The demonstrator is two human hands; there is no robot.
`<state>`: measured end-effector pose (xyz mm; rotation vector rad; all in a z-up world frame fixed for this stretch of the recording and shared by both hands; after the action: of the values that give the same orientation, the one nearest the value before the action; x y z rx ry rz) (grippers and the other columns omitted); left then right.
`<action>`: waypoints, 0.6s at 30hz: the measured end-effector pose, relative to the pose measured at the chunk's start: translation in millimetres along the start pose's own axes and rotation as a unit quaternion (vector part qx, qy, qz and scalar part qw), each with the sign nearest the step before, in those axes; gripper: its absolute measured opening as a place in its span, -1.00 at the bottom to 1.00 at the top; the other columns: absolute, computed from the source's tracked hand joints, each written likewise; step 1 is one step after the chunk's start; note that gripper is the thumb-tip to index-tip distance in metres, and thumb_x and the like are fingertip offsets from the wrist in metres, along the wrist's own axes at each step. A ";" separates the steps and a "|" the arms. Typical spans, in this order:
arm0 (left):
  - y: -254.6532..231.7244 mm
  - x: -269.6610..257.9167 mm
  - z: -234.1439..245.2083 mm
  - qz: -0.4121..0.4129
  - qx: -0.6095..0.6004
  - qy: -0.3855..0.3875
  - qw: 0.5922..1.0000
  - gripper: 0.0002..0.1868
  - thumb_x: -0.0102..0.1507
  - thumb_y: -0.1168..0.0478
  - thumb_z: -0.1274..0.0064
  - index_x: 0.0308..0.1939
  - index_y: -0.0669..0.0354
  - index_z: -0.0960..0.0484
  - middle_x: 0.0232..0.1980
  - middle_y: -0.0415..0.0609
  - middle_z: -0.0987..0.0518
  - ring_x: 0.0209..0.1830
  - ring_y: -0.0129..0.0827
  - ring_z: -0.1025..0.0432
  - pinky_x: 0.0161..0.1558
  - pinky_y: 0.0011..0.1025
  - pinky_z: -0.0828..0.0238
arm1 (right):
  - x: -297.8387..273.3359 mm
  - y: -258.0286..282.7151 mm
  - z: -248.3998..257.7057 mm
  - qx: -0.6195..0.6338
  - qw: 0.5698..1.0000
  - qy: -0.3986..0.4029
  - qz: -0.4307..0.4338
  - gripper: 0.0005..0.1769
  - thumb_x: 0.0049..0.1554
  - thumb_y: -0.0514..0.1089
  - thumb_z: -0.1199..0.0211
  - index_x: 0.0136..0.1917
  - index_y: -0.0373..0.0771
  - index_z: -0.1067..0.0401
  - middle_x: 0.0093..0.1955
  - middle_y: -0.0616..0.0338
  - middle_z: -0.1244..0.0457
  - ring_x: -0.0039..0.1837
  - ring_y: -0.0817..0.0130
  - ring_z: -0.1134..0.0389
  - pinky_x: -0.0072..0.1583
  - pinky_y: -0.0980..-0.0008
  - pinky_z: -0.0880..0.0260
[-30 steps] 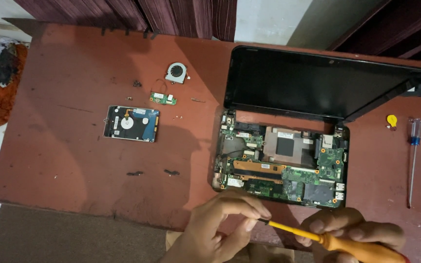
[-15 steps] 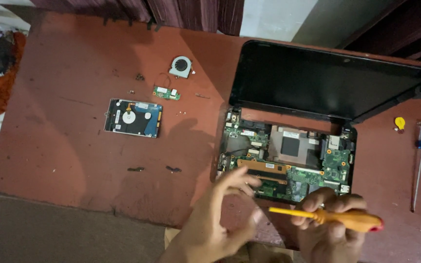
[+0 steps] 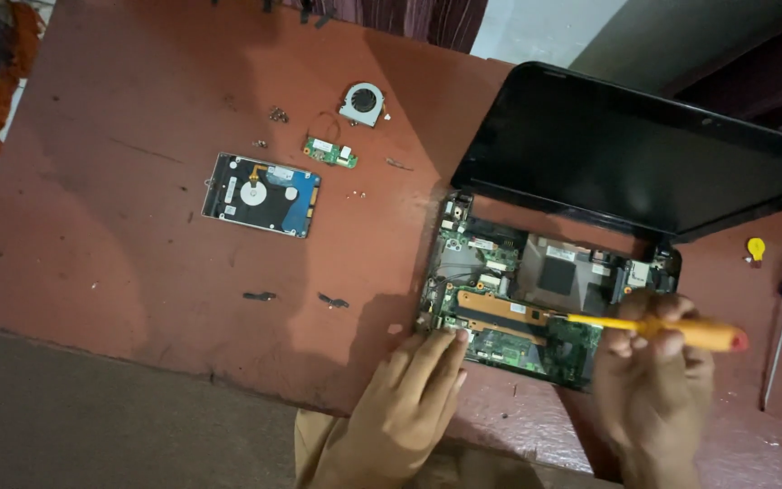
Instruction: The person uses a screwdriver to remove screws from the motherboard of a disassembled laptop. They then remove the motherboard from the laptop chassis and place it on the table.
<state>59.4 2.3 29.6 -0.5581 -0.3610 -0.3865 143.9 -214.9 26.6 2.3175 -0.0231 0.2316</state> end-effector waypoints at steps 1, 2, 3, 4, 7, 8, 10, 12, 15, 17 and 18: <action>0.0 -2.4 -4.1 0.018 0.018 -0.026 0.999 -0.67 0.42 0.28 -0.01 0.23 0.35 -0.58 0.18 0.12 -0.58 0.07 -0.13 -0.48 0.04 -0.25 -0.50 | 3.6 -3.6 -0.8 0.022 0.999 0.018 -0.017 -0.77 0.38 -0.28 -0.20 0.28 -0.26 -0.54 0.25 0.20 -0.38 0.24 0.40 -0.36 0.23 0.58 -0.47; -0.3 -5.5 -7.7 0.037 0.036 -0.050 0.997 -0.71 0.39 0.31 -0.06 0.20 0.28 -0.60 0.15 0.02 -0.63 0.06 -0.20 -0.51 -0.03 -0.32 -0.52 | 6.2 -7.1 -1.7 0.044 0.998 0.034 -0.034 -0.77 0.39 -0.28 -0.18 0.28 -0.30 -0.53 0.25 0.15 -0.37 0.22 0.36 -0.38 0.28 0.53 -0.49; -2.7 -3.4 -6.0 0.038 0.035 -0.049 0.997 -0.71 0.39 0.31 -0.06 0.20 0.28 -0.60 0.15 0.02 -0.63 0.06 -0.20 -0.51 -0.03 -0.32 -0.52 | 9.6 -9.9 -5.0 0.043 0.998 0.034 -0.035 -0.77 0.39 -0.28 -0.18 0.28 -0.30 -0.53 0.25 0.15 -0.37 0.22 0.36 -0.38 0.28 0.53 -0.49; -4.8 -1.4 -3.4 0.040 0.058 -0.057 0.996 -0.73 0.38 0.33 -0.10 0.16 0.28 -0.62 0.13 0.01 -0.64 0.03 -0.21 -0.52 -0.07 -0.33 -0.52 | 13.2 -13.5 -11.6 -0.002 0.997 0.062 -0.037 -0.78 0.42 -0.21 -0.13 0.27 -0.24 -0.50 0.17 0.17 -0.35 0.11 0.41 -0.35 0.19 0.57 -0.44; -10.7 0.4 0.8 0.042 0.101 -0.041 0.993 -0.72 0.40 0.34 -0.01 0.19 0.29 -0.62 0.15 0.03 -0.64 0.03 -0.21 -0.52 -0.08 -0.33 -0.50 | 15.9 -23.8 -16.1 -0.041 0.995 0.074 -0.057 -0.78 0.45 -0.15 -0.02 0.26 -0.19 -0.45 0.11 0.16 -0.31 0.04 0.41 -0.32 0.11 0.55 -0.40; -12.2 0.0 0.2 0.040 0.121 -0.016 0.992 -0.67 0.43 0.33 0.12 0.24 0.32 -0.58 0.19 0.06 -0.62 0.07 -0.20 -0.51 -0.06 -0.33 -0.49 | 15.4 -28.6 -14.1 -0.033 0.995 0.057 -0.074 -0.76 0.47 -0.17 0.03 0.26 -0.20 -0.43 0.13 0.12 -0.29 0.07 0.36 -0.32 0.12 0.49 -0.41; -13.5 -1.1 -3.4 0.038 0.141 -0.025 0.989 -0.66 0.44 0.33 0.17 0.22 0.30 -0.60 0.18 0.04 -0.63 0.05 -0.23 -0.51 -0.07 -0.36 -0.48 | 17.6 -32.5 -23.0 -0.049 0.993 0.051 -0.091 -0.79 0.46 -0.12 0.02 0.23 -0.14 -0.42 0.11 0.15 -0.27 0.06 0.36 -0.28 0.08 0.45 -0.37; -15.2 -0.8 -2.5 0.035 0.160 -0.032 0.986 -0.65 0.44 0.34 0.22 0.21 0.28 -0.62 0.16 0.02 -0.64 0.03 -0.25 -0.52 -0.08 -0.38 -0.48 | 20.6 -37.3 -26.4 -0.066 0.991 0.042 -0.107 -0.81 0.46 -0.07 0.01 0.19 -0.08 -0.41 0.08 0.19 -0.25 0.06 0.35 -0.24 0.04 0.41 -0.32; -18.1 1.7 -2.7 0.025 0.177 -0.001 0.984 -0.55 0.44 0.35 0.40 0.27 0.34 -0.55 0.16 0.08 -0.59 0.06 -0.20 -0.48 -0.02 -0.35 -0.46 | 25.8 -43.4 -39.8 -0.101 0.983 0.108 -0.112 -0.75 0.49 -0.01 0.10 0.27 -0.02 -0.38 0.08 0.13 -0.26 -0.04 0.30 -0.30 -0.05 0.37 -0.36; -16.5 2.9 -6.8 0.032 0.177 0.028 0.983 -0.52 0.46 0.29 0.46 0.28 0.31 -0.55 0.15 0.08 -0.58 0.10 -0.18 -0.47 0.03 -0.34 -0.43 | 32.1 -47.9 -55.4 -0.112 0.981 0.120 -0.102 -0.81 0.48 -0.05 0.11 0.22 -0.10 -0.28 0.03 0.11 -0.20 -0.11 0.30 -0.25 0.00 0.32 -0.37; -16.6 3.6 -7.1 0.034 0.179 0.028 0.983 -0.52 0.46 0.29 0.46 0.28 0.31 -0.55 0.15 0.08 -0.58 0.10 -0.18 -0.47 0.03 -0.34 -0.43 | 33.9 -50.1 -58.9 -0.111 0.981 0.122 -0.104 -0.81 0.48 -0.05 0.11 0.22 -0.10 -0.28 0.03 0.11 -0.20 -0.11 0.30 -0.25 0.00 0.32 -0.37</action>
<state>56.7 -15.6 32.7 -0.2074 -0.3471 -0.2616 172.3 -135.9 35.9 2.0386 0.2998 0.3857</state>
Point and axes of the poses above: each hand's wrist, its own x-axis towards the middle knuckle, its own z-axis out of the back of the hand, y = z × x, the point moved 6 cm from there along x, towards the middle knuckle
